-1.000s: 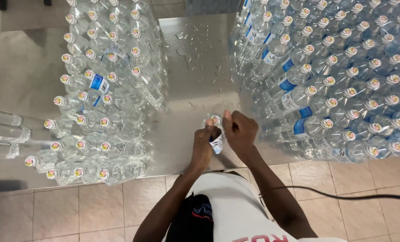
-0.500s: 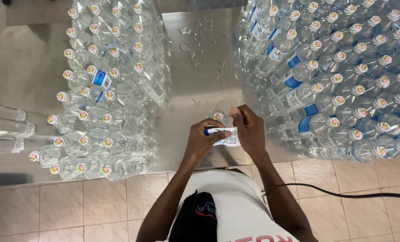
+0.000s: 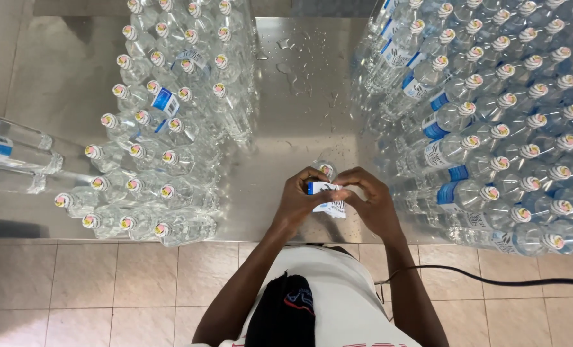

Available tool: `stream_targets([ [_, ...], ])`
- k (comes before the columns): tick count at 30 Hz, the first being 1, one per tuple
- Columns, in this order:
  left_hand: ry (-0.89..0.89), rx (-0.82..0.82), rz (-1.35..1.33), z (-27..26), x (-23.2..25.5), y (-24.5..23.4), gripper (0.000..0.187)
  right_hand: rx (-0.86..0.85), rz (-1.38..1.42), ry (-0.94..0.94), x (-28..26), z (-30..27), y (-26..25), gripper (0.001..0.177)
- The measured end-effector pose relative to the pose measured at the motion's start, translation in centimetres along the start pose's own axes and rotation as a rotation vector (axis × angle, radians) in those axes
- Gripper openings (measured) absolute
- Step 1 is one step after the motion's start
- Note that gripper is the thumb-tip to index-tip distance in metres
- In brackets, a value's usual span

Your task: Manually applying adhesive labels to plastic water bottles on a production table

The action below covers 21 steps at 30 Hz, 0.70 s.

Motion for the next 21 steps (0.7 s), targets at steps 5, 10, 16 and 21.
stream_targets([
  [5, -0.032, -0.09, -0.099, -1.1, -1.0, 1.2, 0.047, -0.085, 0.044, -0.042, 0.1, -1.0, -0.3, 0.02],
  [10, -0.029, -0.098, -0.042, -1.2, -2.9, 1.0, 0.038, -0.128, -0.052, 0.002, 0.7, -2.4, 0.4, 0.016],
  [16, -0.121, -0.135, -0.088, -1.3, -4.5, 0.2, 0.026, -0.15, -0.076, 0.049, 2.4, -3.8, 0.8, 0.018],
  [21, -0.425, -0.211, -0.274, -2.2, -6.0, -0.9, 0.034, -0.036, 0.336, 0.087, 8.5, -5.7, -2.4, 0.022],
])
Point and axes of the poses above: each hand's wrist, its own z-axis towards the middle knuckle, its own y-axis out of the palm, x = y × z, the point moved 9 cm from there along z, towards the middle knuckle, and after that the axes turned 11 degrees about -z, right-handed, at the moved point
